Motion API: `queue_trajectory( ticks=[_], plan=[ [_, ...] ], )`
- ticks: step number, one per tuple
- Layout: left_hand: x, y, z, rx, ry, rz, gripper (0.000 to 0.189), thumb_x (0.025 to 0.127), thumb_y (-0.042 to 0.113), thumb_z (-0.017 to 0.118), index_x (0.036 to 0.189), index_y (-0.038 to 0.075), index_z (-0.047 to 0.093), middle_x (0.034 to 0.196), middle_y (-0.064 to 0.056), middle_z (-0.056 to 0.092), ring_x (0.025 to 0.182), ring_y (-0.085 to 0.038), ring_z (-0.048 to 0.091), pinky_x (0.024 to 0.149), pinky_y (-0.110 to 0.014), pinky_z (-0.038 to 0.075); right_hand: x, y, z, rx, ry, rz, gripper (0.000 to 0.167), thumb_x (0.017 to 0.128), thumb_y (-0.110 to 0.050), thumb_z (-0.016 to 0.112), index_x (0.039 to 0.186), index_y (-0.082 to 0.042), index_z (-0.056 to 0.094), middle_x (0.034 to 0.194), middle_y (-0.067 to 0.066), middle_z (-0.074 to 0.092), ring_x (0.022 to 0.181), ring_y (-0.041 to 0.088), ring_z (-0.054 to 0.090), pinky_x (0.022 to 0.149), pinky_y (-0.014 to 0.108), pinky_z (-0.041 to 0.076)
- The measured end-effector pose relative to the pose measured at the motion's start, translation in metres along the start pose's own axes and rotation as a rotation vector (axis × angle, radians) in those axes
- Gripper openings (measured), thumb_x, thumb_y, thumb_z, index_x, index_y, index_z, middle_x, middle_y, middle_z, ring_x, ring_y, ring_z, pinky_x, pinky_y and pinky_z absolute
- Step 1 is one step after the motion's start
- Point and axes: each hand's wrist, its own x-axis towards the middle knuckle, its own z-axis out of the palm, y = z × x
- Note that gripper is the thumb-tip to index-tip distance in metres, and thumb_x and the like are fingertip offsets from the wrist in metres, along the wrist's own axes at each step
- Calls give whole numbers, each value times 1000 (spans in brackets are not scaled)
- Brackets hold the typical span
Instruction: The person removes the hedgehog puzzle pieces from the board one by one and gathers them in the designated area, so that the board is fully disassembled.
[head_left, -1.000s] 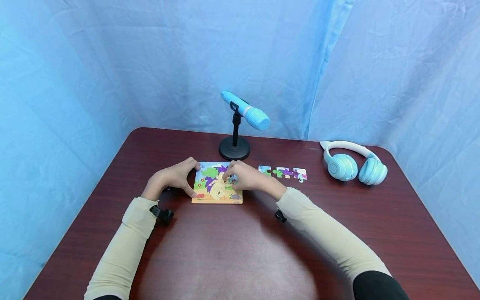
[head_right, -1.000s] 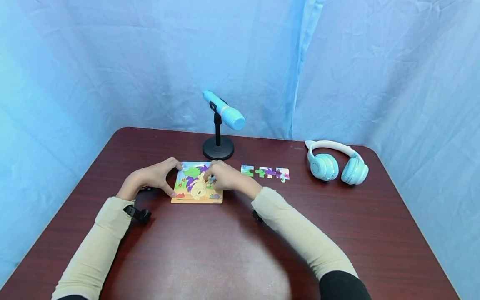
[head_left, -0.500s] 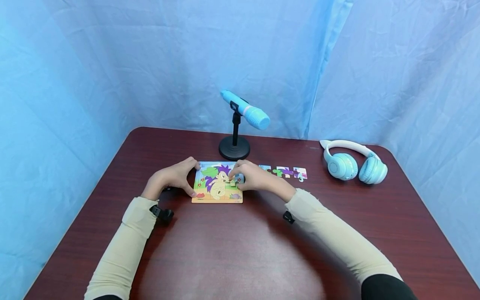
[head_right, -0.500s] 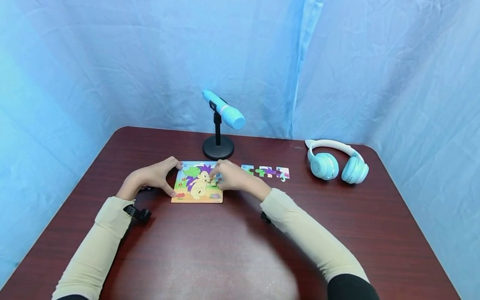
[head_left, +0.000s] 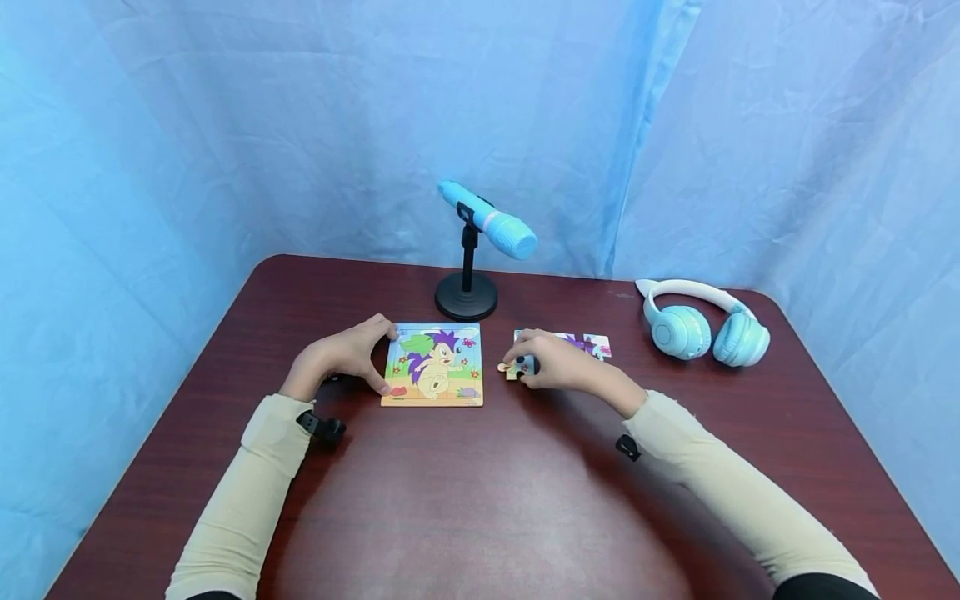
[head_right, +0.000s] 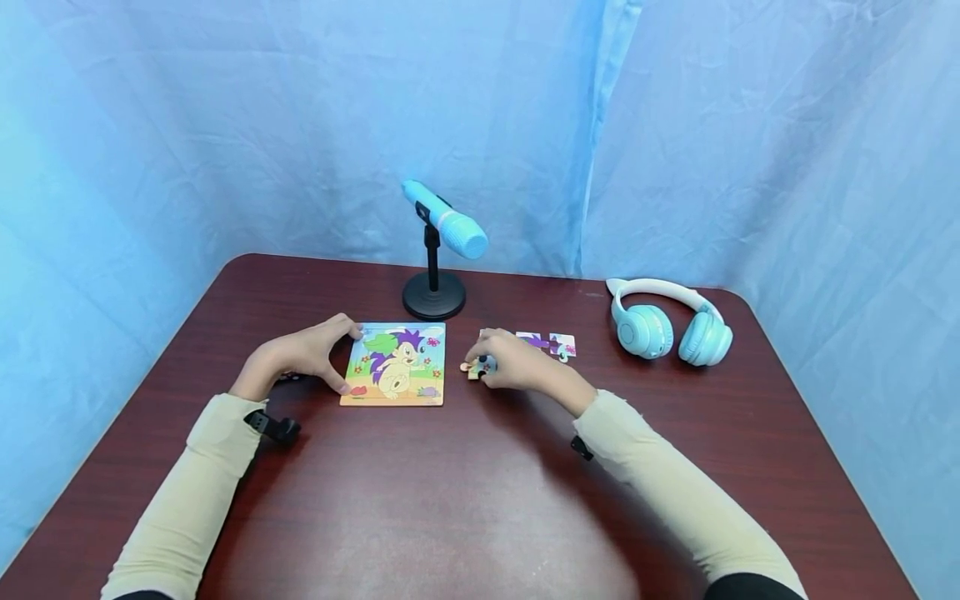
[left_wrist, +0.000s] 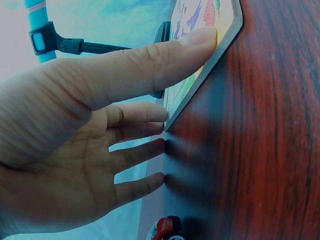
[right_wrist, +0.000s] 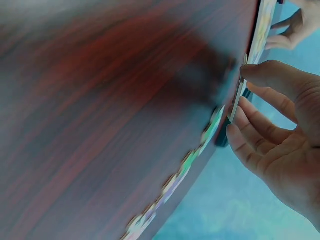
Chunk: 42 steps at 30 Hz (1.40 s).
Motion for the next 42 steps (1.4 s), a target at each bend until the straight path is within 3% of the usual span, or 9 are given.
queue_trajectory(
  ticks=[11, 18, 22, 25, 29, 42],
  plan=[
    [-1, 1, -1, -5, 3, 4, 84, 74, 22, 93, 137, -2, 44, 139, -18, 42, 128, -33, 42, 110, -51, 43, -32, 28, -10, -58, 10, -21, 30, 85, -3, 76, 114, -8, 77, 114, 11, 69, 104, 28, 62, 81, 40, 54],
    [-1, 0, -1, -1, 8, 19, 83, 73, 23, 94, 135, -3, 44, 138, -18, 43, 128, -33, 42, 109, -51, 43, -54, 42, -16, -77, 15, -20, 29, 84, -3, 77, 112, -9, 77, 110, 7, 68, 95, 22, 62, 78, 35, 53],
    [-1, 0, -1, 4, 8, 19, 83, 74, 23, 93, 135, -3, 44, 138, -18, 43, 127, -33, 42, 109, -51, 44, -64, 47, -19, -83, 28, -12, 29, 82, -2, 78, 111, -8, 77, 110, 9, 71, 106, 32, 64, 82, 41, 56],
    [-1, 0, -1, 9, 9, 15, 83, 74, 23, 93, 135, -3, 44, 137, -19, 43, 127, -33, 43, 109, -51, 43, -69, 51, -22, -75, 23, 2, 30, 82, 0, 78, 112, -6, 77, 109, 10, 71, 105, 35, 64, 80, 42, 56],
    [-2, 1, -1, 10, 9, 13, 82, 74, 23, 93, 135, -3, 44, 137, -19, 43, 128, -33, 42, 110, -51, 43, -75, 56, -24, -77, 14, 14, 31, 83, 1, 78, 113, -6, 76, 109, 10, 70, 94, 26, 63, 74, 36, 54],
    [-1, 0, -1, 8, 9, 13, 82, 73, 23, 93, 134, -2, 45, 135, -19, 44, 127, -33, 43, 110, -50, 43, -84, 65, -24, -76, 33, 3, 31, 82, 3, 77, 111, -6, 77, 108, 10, 70, 94, 24, 63, 75, 38, 55]
  ],
)
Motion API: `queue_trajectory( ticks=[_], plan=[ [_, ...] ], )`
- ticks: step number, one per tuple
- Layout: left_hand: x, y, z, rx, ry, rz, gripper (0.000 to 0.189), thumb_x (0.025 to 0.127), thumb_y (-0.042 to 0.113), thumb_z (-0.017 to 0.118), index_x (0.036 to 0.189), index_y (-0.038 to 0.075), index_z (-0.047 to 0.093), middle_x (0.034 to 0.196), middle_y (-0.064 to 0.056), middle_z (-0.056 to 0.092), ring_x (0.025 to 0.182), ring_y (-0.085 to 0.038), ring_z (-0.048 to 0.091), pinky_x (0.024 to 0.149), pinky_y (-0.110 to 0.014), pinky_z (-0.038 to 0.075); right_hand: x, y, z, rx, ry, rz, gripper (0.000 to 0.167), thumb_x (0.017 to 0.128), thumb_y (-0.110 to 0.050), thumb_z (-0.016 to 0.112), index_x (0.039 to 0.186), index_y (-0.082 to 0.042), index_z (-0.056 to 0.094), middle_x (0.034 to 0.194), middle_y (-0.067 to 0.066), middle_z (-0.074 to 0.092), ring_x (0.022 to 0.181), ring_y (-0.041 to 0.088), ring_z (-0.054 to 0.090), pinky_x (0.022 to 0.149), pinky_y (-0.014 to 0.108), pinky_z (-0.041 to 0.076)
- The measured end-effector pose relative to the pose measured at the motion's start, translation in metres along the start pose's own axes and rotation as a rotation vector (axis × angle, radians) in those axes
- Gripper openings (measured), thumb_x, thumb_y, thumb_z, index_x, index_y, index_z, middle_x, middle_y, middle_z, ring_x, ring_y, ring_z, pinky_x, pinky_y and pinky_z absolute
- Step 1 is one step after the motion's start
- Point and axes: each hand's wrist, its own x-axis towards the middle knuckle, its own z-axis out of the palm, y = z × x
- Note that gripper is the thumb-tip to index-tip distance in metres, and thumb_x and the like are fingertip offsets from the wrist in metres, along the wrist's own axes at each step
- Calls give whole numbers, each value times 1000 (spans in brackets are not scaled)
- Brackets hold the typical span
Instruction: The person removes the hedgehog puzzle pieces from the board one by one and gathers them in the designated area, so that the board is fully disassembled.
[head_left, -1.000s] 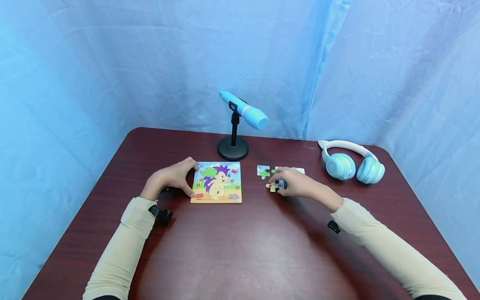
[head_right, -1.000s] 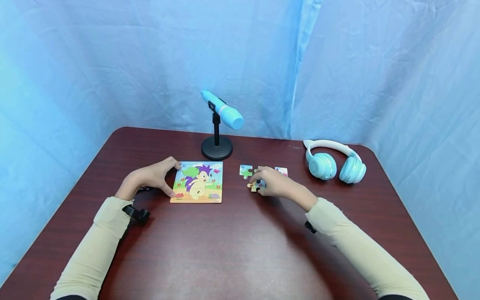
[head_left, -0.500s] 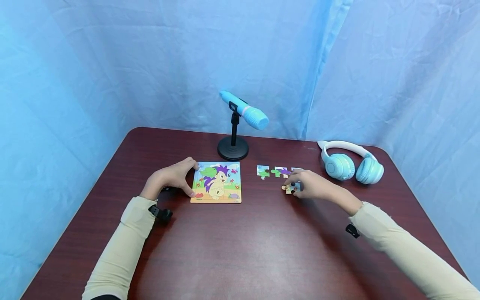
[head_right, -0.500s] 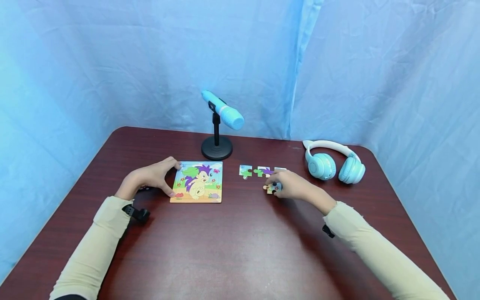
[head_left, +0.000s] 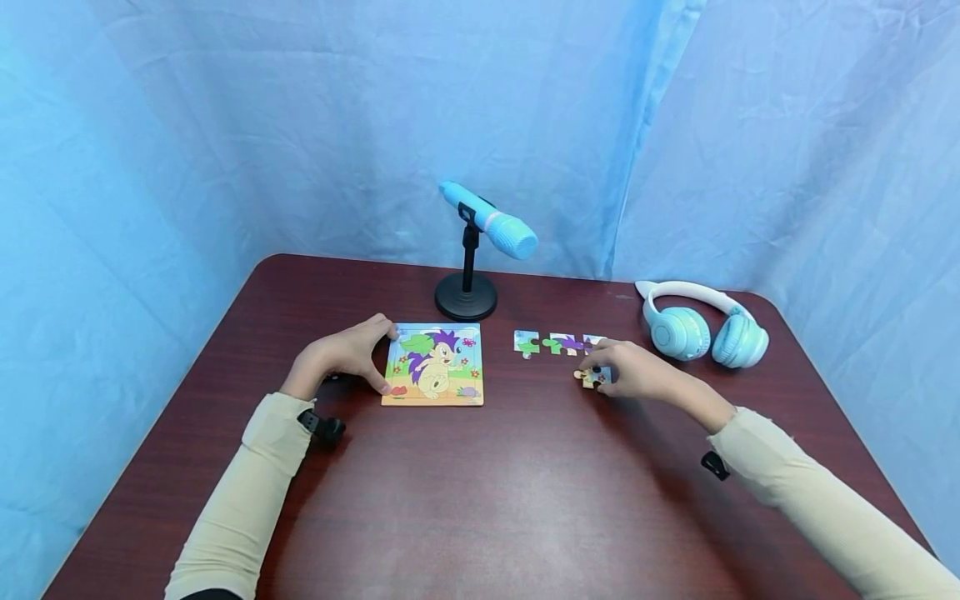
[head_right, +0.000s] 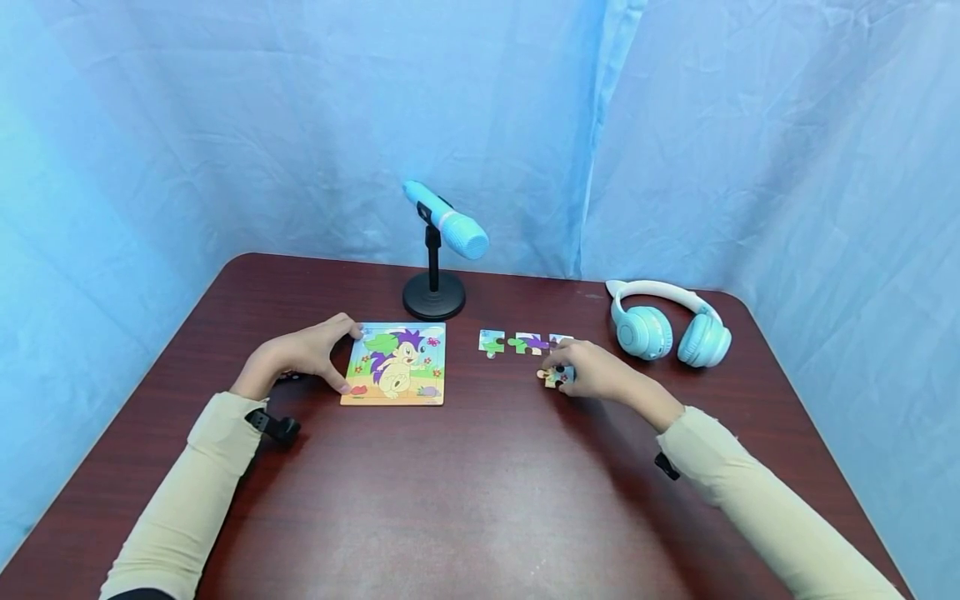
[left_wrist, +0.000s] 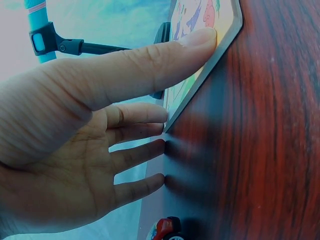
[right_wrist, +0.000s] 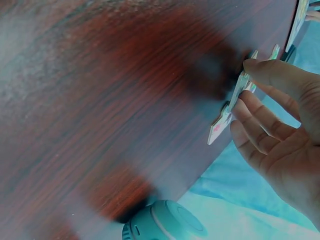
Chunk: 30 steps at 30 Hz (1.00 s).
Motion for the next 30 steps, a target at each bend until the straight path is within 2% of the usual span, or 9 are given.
queue_trajectory(
  ticks=[11, 23, 30],
  plan=[
    [0, 0, 0, -3, 0, 8, 83, 73, 22, 93, 135, -3, 45, 135, -19, 44, 127, -33, 43, 109, -51, 43, -5, 7, 7, -3, 31, 10, 30, 81, 3, 78, 109, -9, 78, 110, 8, 70, 97, 24, 65, 79, 39, 56],
    [-1, 1, 0, -13, -6, -18, 85, 75, 24, 93, 139, -2, 44, 139, -18, 43, 129, -33, 41, 110, -51, 44, -6, 9, 8, -14, 41, 10, 32, 81, 3, 77, 109, -10, 78, 110, 8, 69, 94, 23, 63, 75, 36, 53],
    [-2, 2, 0, -9, -6, -7, 85, 74, 24, 93, 138, -3, 44, 139, -19, 43, 128, -34, 42, 110, -52, 44, -3, 7, 7, -15, 39, -2, 31, 82, 2, 78, 110, -10, 78, 108, 6, 69, 94, 23, 64, 77, 38, 55]
  ],
)
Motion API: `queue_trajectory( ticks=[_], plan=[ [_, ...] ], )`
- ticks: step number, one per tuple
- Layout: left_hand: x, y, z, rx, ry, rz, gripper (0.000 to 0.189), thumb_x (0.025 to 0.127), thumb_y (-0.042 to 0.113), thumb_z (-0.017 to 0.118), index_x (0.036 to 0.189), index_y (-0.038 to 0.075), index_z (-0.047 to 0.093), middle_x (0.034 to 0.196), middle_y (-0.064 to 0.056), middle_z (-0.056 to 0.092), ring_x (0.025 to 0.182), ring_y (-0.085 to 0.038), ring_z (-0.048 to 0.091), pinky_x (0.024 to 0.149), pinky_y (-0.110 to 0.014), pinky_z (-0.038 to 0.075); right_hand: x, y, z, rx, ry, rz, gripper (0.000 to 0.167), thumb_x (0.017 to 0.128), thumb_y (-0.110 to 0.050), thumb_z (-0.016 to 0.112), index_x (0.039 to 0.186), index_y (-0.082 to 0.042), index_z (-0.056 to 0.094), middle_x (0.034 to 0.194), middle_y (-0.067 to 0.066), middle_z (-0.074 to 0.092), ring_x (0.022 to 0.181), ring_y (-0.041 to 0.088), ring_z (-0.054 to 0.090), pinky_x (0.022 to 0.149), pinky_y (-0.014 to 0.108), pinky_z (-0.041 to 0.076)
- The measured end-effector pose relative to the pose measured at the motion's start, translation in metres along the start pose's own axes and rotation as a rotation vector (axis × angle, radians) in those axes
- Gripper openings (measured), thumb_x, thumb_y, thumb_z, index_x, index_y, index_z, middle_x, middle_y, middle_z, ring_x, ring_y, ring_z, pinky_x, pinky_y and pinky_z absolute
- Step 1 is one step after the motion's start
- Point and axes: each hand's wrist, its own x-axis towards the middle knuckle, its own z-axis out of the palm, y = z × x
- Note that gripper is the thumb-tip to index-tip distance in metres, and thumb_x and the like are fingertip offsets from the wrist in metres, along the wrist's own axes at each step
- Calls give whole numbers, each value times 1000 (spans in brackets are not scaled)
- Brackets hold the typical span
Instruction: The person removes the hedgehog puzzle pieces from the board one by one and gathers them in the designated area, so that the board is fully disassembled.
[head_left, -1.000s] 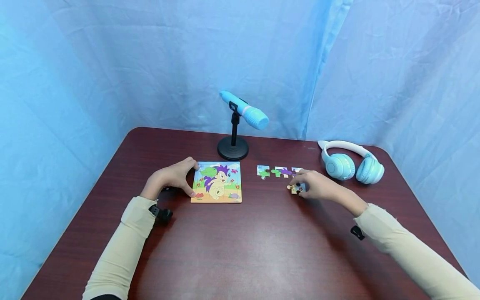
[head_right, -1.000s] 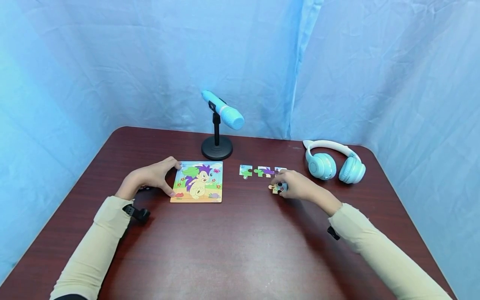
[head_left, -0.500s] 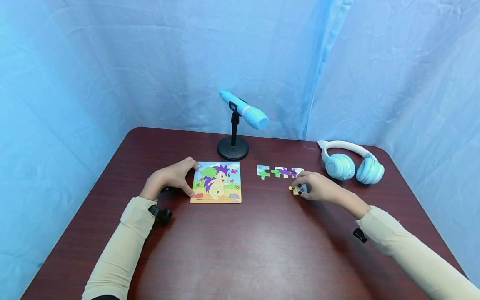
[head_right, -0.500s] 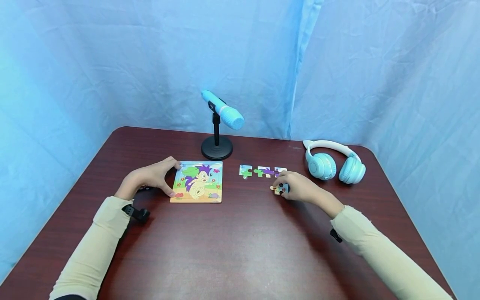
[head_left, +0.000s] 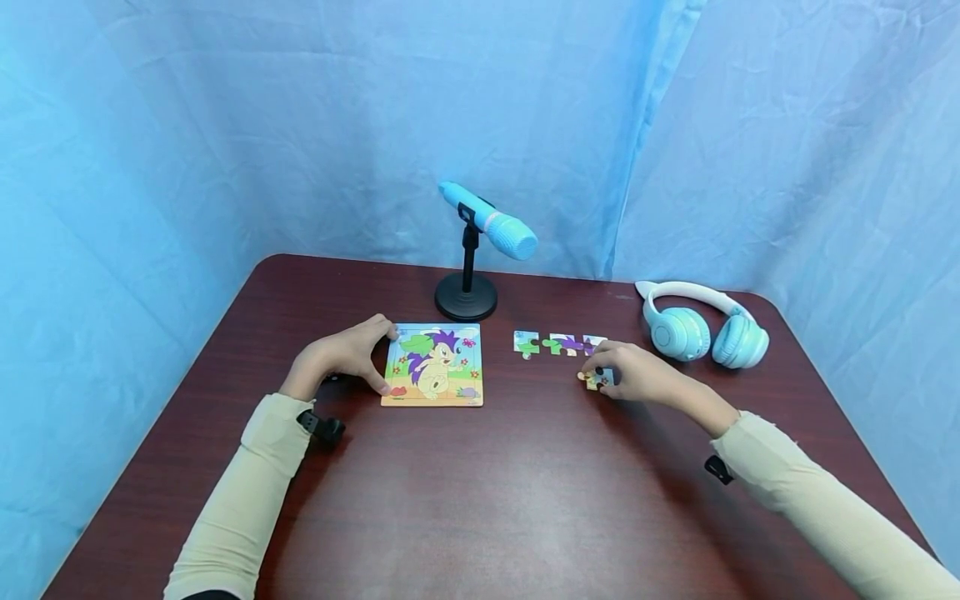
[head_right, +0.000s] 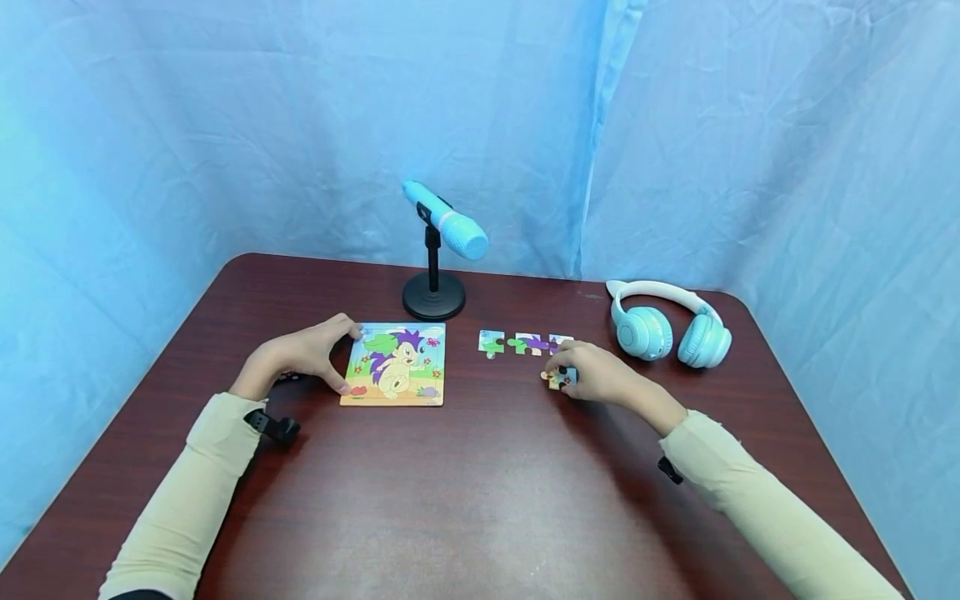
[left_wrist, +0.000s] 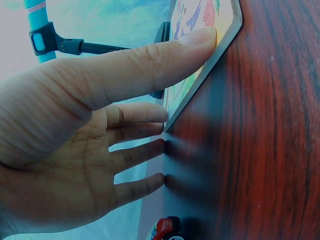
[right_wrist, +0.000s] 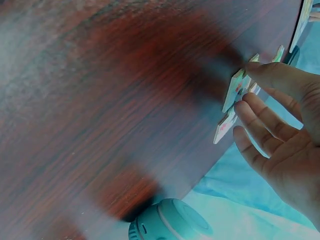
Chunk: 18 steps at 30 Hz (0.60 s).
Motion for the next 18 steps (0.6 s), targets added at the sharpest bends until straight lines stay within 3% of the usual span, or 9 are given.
queue_trajectory(
  ticks=[9, 18],
  plan=[
    [1, -2, -1, -5, 8, 18, 82, 74, 20, 93, 135, -4, 45, 137, -20, 44, 128, -34, 43, 109, -51, 44, 12, -15, -1, 25, -5, -7, 28, 86, -3, 76, 113, -9, 77, 113, 9, 69, 102, 27, 63, 84, 43, 55],
    [2, -3, 0, 2, 4, 15, 82, 74, 22, 93, 136, -3, 44, 139, -19, 43, 128, -33, 43, 110, -51, 42, 47, -46, 21, 55, -6, -92, 27, 88, -7, 78, 115, -8, 75, 115, 8, 69, 106, 23, 63, 92, 44, 55]
  ],
)
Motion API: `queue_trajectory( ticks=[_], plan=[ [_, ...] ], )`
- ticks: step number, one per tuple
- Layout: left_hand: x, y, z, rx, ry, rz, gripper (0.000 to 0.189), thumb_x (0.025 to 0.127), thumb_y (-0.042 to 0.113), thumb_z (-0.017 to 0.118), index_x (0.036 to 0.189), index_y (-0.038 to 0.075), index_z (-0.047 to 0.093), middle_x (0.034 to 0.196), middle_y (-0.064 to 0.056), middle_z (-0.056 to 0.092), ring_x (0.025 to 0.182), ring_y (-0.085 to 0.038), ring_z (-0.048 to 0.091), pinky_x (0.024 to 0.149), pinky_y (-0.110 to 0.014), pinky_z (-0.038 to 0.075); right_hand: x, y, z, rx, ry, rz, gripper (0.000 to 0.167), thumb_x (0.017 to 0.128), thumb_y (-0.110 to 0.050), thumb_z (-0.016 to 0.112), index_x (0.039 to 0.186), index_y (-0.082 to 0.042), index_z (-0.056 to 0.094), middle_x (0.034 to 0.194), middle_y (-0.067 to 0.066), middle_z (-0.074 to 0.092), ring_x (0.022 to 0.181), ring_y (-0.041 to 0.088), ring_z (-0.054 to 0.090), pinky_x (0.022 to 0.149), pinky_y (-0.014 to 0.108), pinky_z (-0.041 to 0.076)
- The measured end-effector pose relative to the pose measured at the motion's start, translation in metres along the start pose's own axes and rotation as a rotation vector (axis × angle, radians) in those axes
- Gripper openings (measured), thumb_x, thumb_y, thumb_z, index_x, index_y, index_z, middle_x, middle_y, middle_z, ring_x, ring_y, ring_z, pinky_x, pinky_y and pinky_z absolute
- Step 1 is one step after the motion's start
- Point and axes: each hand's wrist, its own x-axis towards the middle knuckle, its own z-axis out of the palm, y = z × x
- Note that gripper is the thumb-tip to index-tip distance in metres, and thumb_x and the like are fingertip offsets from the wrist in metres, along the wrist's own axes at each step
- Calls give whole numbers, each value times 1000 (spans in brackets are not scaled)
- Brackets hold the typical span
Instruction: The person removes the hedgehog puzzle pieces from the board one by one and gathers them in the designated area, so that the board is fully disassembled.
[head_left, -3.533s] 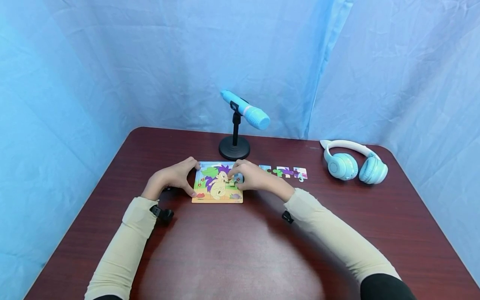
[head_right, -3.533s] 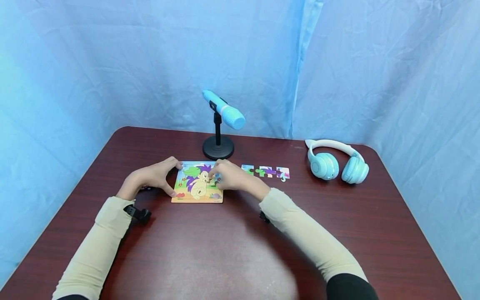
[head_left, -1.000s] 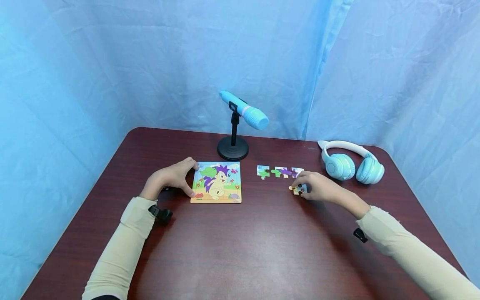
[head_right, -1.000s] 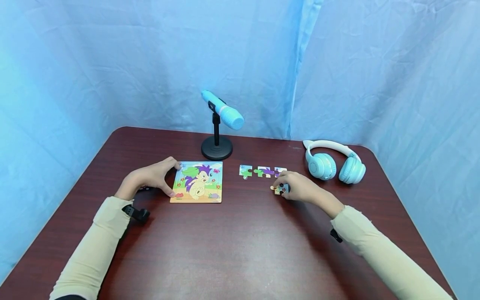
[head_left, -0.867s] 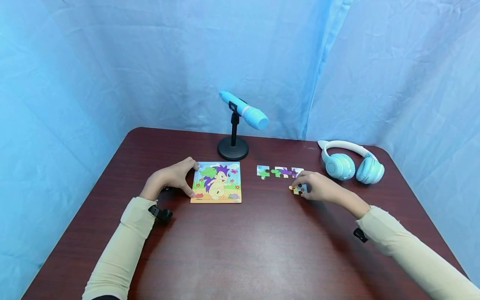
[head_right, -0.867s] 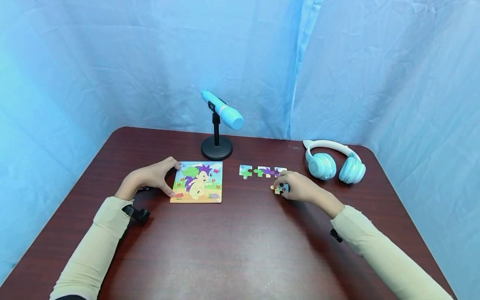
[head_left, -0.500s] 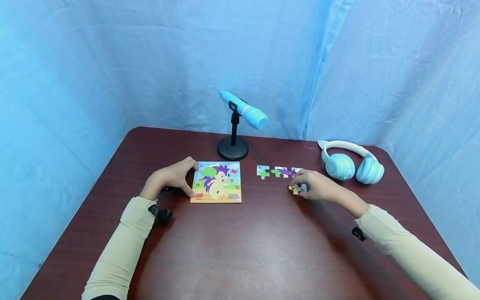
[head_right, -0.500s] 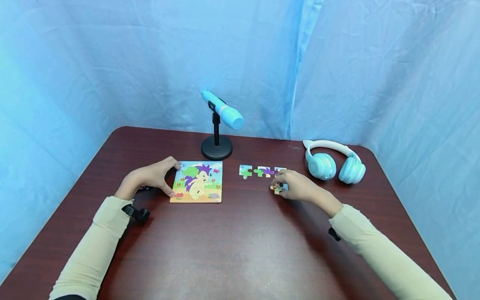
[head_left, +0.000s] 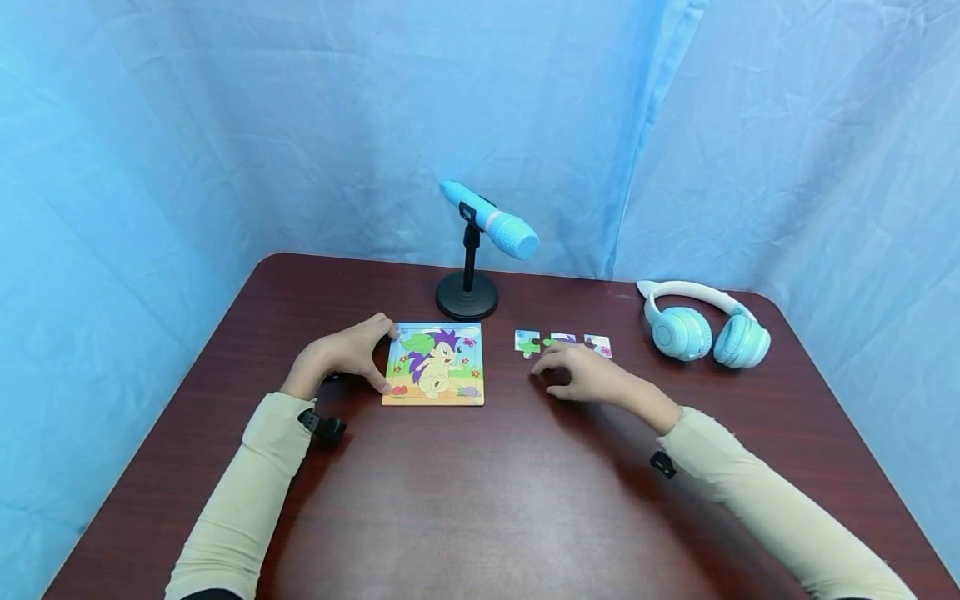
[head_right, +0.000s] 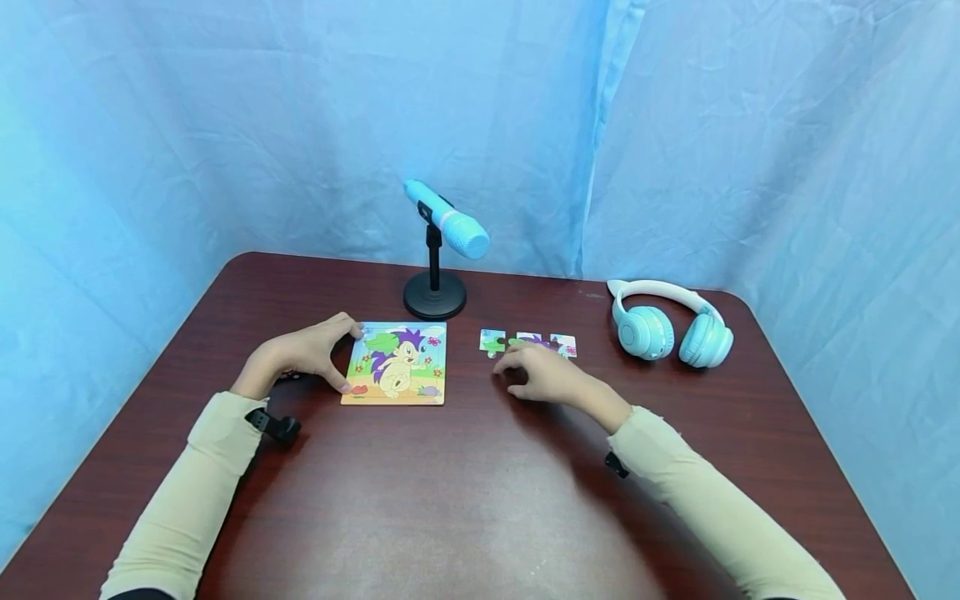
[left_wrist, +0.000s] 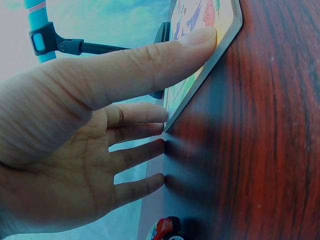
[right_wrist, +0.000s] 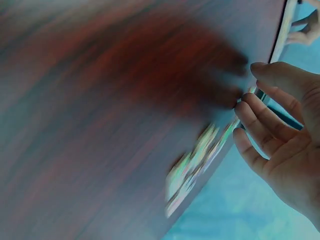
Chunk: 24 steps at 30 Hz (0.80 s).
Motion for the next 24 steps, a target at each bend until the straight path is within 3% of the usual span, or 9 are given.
queue_trajectory(
  ticks=[13, 24],
  plan=[
    [1, -1, 0, 0, 5, 4, 80, 74, 20, 93, 134, -2, 46, 137, -18, 44, 128, -33, 42, 110, -51, 43, 76, -54, 16, 58, -45, -16, 32, 91, -17, 77, 123, -13, 74, 123, 6, 66, 113, 20, 61, 99, 40, 54],
    [1, 0, 0, 1, 8, -1, 80, 73, 20, 93, 134, -2, 46, 135, -18, 45, 127, -32, 43, 109, -51, 43, 111, -79, 25, 34, -108, 45, 41, 90, -27, 79, 129, -17, 70, 125, 7, 63, 108, 21, 60, 90, 38, 54]
  ],
)
